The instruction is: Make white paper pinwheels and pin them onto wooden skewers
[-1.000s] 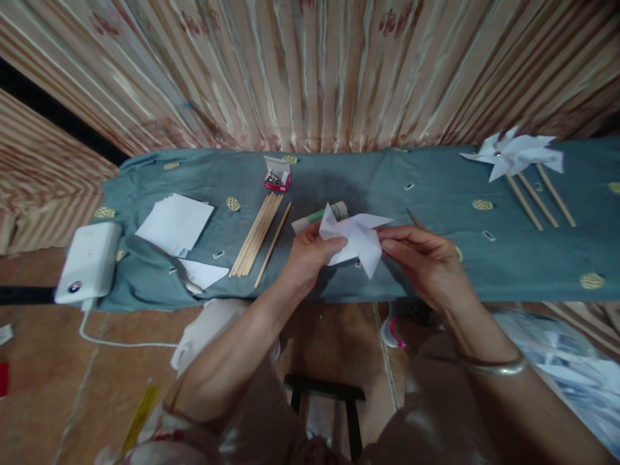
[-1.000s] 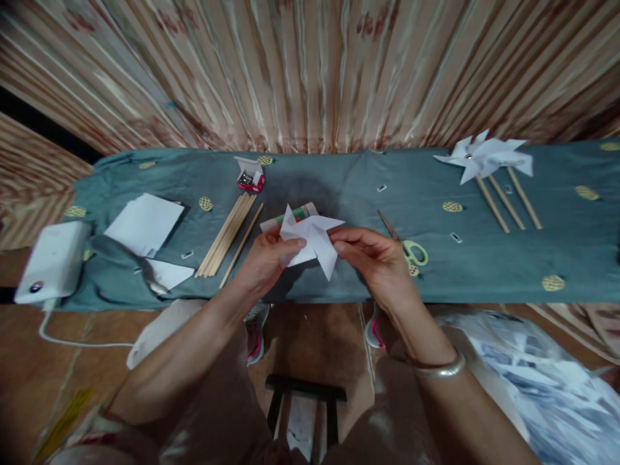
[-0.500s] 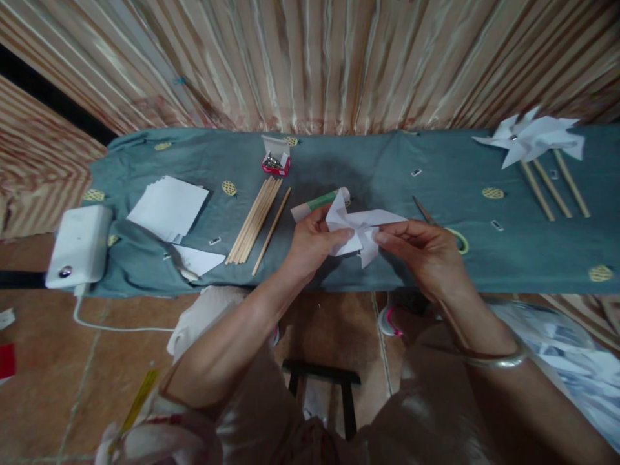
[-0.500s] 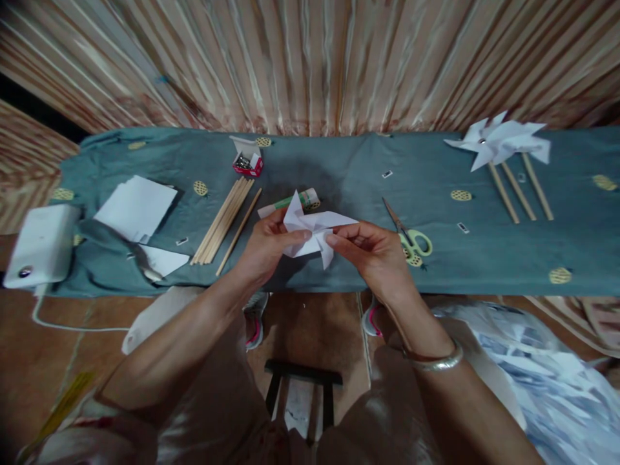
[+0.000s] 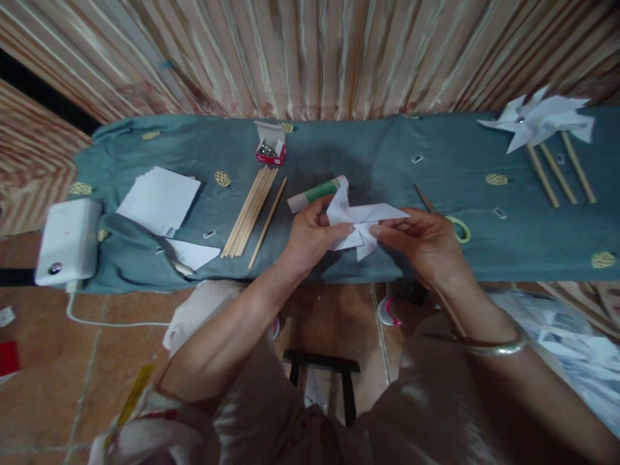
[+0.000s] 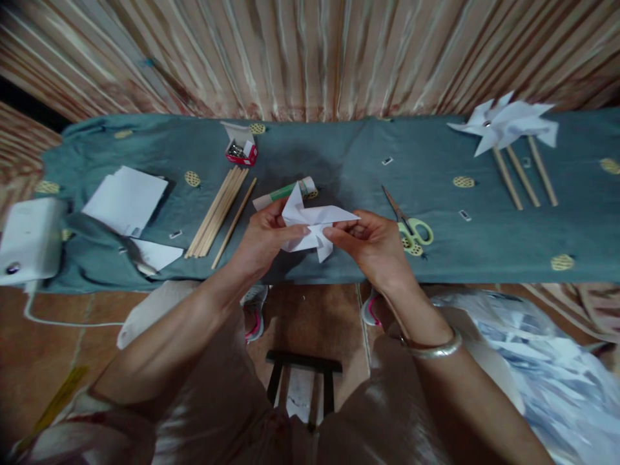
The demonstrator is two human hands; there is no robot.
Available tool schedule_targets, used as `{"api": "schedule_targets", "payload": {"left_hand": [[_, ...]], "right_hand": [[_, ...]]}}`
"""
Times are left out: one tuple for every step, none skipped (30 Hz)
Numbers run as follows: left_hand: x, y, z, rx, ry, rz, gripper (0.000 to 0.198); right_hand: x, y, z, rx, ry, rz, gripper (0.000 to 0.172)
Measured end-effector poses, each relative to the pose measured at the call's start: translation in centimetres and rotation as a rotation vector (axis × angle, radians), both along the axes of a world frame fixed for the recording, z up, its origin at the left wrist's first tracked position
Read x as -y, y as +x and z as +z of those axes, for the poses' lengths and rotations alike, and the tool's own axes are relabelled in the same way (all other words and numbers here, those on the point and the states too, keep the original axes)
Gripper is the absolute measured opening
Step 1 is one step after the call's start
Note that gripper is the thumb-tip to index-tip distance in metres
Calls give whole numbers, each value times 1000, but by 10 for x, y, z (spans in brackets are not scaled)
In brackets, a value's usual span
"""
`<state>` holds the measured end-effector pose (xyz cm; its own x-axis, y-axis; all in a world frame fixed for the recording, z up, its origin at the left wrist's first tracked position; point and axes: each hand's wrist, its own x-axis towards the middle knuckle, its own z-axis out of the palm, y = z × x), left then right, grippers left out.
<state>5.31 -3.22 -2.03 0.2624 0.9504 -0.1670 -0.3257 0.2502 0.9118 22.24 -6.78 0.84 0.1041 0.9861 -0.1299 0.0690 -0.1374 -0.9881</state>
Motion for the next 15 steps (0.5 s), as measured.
{"api": "schedule_targets", "payload": {"left_hand": [[0,0,0,-2,6,-2,57],[0,0,0,-6,12,-5,57],[1,-1,0,-11,18,-10,58],[1,-1,0,-13,23,-16,59],[1,-1,0,-13,27,-20,60],[1,-1,-1,-11,28,-25,62],[1,-1,-1,-9,27,-29,63],[1,-1,-1,-7,25,-32,64],[1,-1,-1,-5,23,-33,64],[2,-1,-1,-4,22,-34,65],[2,-1,-1,-2,20,-35,65],[2,0,-1,-3,17,-36,65],[3,0,0,-4,13,-37,65],[3,0,0,-8,7,-40,64],[3,0,1,-11,1,-42,63]], "right_hand": [[0,0,0,1,-11,-9,25],[0,0,0,-2,-24,-19,26],[0,-1,0,-9,-37,-28,28],[0,-1,0,-15,-46,-34,29],[0,-2,0,-18,-51,-33,31],[0,-2,1,-18,-53,-29,32],[0,-3,1,-17,-56,-23,32],[0,-3,2,-16,-63,-16,32],[0,-3,2,-18,-76,-10,32],[0,-4,3,-22,-93,-7,31],[1,-4,3,-27,-108,-7,30],[1,-4,3,-33,-118,-7,30],[1,-3,3,-37,-123,-7,29],[1,-3,2,-38,-123,-6,29],[1,-3,2,-39,-118,-3,29]]}}
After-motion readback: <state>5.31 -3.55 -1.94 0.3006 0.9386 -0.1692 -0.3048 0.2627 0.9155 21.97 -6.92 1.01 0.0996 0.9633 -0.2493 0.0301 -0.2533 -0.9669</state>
